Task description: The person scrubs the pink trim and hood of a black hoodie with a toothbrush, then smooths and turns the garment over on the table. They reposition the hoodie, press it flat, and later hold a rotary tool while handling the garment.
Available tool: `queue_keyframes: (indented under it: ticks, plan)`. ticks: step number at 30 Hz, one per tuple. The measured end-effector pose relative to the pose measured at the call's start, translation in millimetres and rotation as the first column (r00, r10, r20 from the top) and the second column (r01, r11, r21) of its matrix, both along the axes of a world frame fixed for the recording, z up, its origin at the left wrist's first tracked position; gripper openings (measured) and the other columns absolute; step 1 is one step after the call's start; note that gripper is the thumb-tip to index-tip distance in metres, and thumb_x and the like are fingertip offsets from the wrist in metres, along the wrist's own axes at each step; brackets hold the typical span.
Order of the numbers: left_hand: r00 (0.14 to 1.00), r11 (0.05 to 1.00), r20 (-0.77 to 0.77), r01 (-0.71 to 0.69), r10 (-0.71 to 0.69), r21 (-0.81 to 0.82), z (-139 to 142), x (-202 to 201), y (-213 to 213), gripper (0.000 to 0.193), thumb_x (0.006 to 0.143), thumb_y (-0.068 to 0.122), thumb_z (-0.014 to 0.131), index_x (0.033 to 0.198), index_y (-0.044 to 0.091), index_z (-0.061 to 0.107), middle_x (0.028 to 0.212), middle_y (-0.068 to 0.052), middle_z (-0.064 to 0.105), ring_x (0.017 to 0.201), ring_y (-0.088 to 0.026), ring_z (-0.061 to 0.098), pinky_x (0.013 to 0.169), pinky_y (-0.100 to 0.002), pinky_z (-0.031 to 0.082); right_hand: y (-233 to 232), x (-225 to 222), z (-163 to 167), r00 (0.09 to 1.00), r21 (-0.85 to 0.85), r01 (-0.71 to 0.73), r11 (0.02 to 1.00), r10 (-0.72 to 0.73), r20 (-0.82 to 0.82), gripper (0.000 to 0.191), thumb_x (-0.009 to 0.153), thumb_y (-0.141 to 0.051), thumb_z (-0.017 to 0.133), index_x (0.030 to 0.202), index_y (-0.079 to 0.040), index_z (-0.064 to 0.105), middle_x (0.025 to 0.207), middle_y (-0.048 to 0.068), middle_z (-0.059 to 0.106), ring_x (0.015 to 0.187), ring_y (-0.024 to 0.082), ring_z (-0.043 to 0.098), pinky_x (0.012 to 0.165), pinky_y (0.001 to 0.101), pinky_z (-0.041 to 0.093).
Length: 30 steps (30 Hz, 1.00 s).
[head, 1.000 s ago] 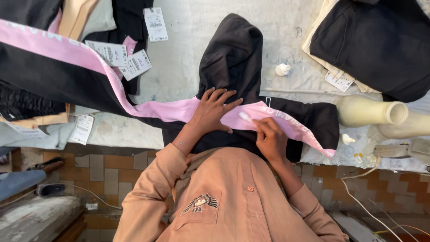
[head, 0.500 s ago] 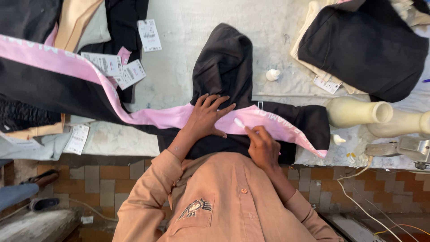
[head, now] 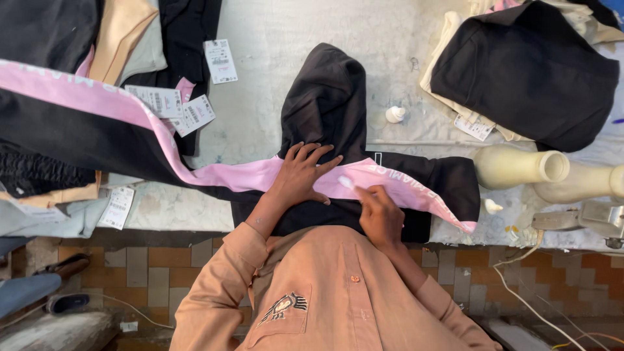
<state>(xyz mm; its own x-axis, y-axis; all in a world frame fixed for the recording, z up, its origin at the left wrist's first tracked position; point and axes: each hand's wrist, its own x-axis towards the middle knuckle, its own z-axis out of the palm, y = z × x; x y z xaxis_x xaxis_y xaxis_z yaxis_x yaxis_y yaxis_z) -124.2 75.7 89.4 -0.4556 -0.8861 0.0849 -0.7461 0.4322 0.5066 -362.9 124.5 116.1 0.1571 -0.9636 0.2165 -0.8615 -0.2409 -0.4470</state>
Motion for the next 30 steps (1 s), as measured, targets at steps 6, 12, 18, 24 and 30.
queue_keyframes:
  ticks: [6, 12, 18, 24, 30]
  plan:
    - [1.000, 1.000, 0.008, 0.003, -0.003, 0.003, 3.2, 1.2, -2.0, 0.111, 0.047, 0.054, 0.092, 0.147, 0.025, 0.055, 0.152, -0.006, 0.050, 0.141, -0.032, 0.042, 0.118, -0.053, 0.029, 2.3, 3.9, -0.3, 0.996, -0.015, 0.053, 0.999, -0.051, 0.078, 0.039, 0.085, 0.004, 0.067, 0.118, -0.014, 0.077, 0.098, 0.005, 0.066, 0.077, 0.026, 0.068, 0.066, 0.0390, 0.053]
    - [1.000, 0.995, 0.031, -0.001, 0.004, -0.098, 9.5, -9.7, 11.4, 0.105, 0.057, 0.062, 0.086, 0.149, 0.024, 0.053, 0.152, -0.009, 0.047, 0.138, -0.033, 0.042, 0.117, -0.057, 0.026, -40.5, -38.3, 20.8, 0.958, -0.391, 0.282, 0.876, -0.237, 0.160, 0.026, 0.101, 0.007, 0.069, 0.125, -0.003, 0.070, 0.109, 0.016, 0.058, 0.096, 0.033, 0.064, 0.081, 0.0421, 0.053]
    - [0.997, 0.975, 0.026, 0.079, -0.076, -0.210, 1.9, -36.6, 47.0, 0.082, 0.072, 0.067, 0.071, 0.139, 0.020, 0.061, 0.148, -0.011, 0.052, 0.137, -0.032, 0.044, 0.115, -0.058, 0.028, -121.7, -76.5, 12.1, 0.961, -0.304, 0.265, 0.915, -0.277, 0.005, 0.037, 0.090, 0.003, 0.070, 0.126, -0.005, 0.072, 0.110, 0.013, 0.062, 0.098, 0.031, 0.068, 0.081, 0.0418, 0.055]
    - [0.958, 0.943, -0.281, -0.145, 0.058, -0.298, -1.2, 3.5, 69.5, 0.019, 0.090, 0.030, 0.082, 0.099, 0.013, 0.077, 0.119, -0.001, 0.067, 0.121, -0.024, 0.059, 0.105, -0.042, 0.045, -130.2, -67.7, -11.4, 0.967, -0.187, 0.178, 0.966, -0.137, 0.215, 0.036, 0.095, -0.009, 0.078, 0.130, -0.007, 0.070, 0.118, 0.010, 0.067, 0.108, 0.027, 0.069, 0.088, 0.0395, 0.056]
    - [0.788, 0.745, -0.173, -0.616, 0.591, -0.257, 28.0, 69.0, 76.3, 0.026, 0.089, 0.025, 0.086, 0.086, 0.009, 0.066, 0.107, -0.003, 0.066, 0.105, -0.025, 0.059, 0.093, -0.044, 0.043, -151.4, -37.1, -42.5, 0.923, 0.014, 0.088, 0.996, -0.087, 0.374, 0.057, 0.083, -0.019, 0.088, 0.130, 0.000, 0.062, 0.123, 0.015, 0.065, 0.104, 0.028, 0.067, 0.075, 0.0351, 0.054]
